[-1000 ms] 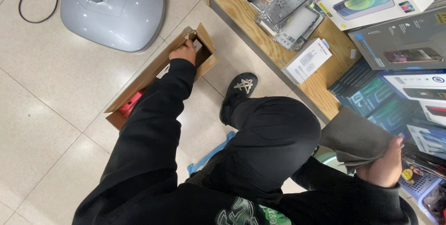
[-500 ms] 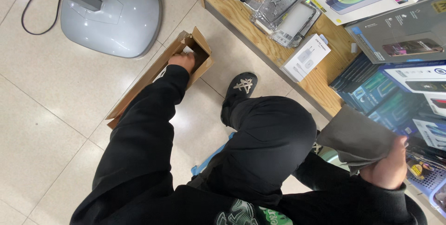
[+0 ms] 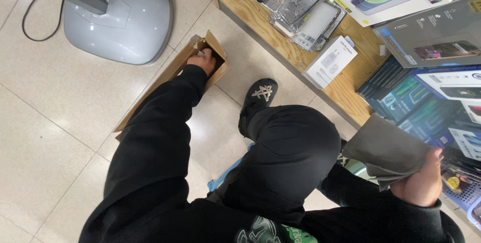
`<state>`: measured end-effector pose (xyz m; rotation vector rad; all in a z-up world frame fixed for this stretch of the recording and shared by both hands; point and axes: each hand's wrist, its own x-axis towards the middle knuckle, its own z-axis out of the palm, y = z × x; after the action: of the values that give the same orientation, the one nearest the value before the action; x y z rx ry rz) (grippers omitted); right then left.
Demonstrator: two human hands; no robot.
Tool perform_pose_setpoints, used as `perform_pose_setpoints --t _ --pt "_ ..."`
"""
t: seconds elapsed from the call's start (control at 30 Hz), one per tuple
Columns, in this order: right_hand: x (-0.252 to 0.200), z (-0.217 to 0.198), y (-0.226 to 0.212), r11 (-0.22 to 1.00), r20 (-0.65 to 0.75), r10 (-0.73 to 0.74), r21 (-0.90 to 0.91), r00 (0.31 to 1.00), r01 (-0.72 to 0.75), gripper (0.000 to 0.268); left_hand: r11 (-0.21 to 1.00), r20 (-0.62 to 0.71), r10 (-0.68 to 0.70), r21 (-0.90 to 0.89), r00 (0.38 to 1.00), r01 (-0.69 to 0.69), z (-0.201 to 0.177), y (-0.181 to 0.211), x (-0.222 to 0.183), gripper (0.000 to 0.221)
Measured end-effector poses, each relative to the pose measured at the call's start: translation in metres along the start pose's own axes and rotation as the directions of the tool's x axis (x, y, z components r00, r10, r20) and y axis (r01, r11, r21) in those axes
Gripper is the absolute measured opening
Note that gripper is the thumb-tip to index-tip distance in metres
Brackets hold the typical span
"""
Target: The person wipes a white mobile adapter box with a grey cloth, opens the box to reveal a white adapter, and continues wiping the exterior surfaces of the box.
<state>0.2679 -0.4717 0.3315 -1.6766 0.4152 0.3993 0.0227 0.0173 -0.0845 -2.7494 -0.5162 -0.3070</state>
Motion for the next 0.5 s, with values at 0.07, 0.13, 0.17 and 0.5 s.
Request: perform_pose_setpoints --t 0.07,0.13,0.17,0.5 --pt "-0.007 -0.002 0.000 0.998 0.121 0.020 -0.064 0.992 -0.013 0.066 0.998 -0.026 0.060 -0.005 0.998 -0.060 0.009 0.004 -0.005 0.006" --pt "-0.005 -0.001 0.004 0.991 -0.237 -0.079 -0.123 0.968 0.050 0.046 0.998 0.040 -0.040 0.057 0.998 0.037 0.013 0.007 0.004 0.020" --pt "-0.006 -0.001 0.003 0.991 -0.246 -0.075 -0.122 0.966 0.046 0.046 0.998 0.041 -0.031 0.052 0.999 0.029 0.007 0.006 0.003 0.020" --pt "-0.009 0.002 -0.008 0.996 -0.183 0.086 0.028 0.979 -0.082 0.038 0.979 0.021 0.202 -0.022 0.979 -0.201 -0.057 -0.025 0.013 0.015"
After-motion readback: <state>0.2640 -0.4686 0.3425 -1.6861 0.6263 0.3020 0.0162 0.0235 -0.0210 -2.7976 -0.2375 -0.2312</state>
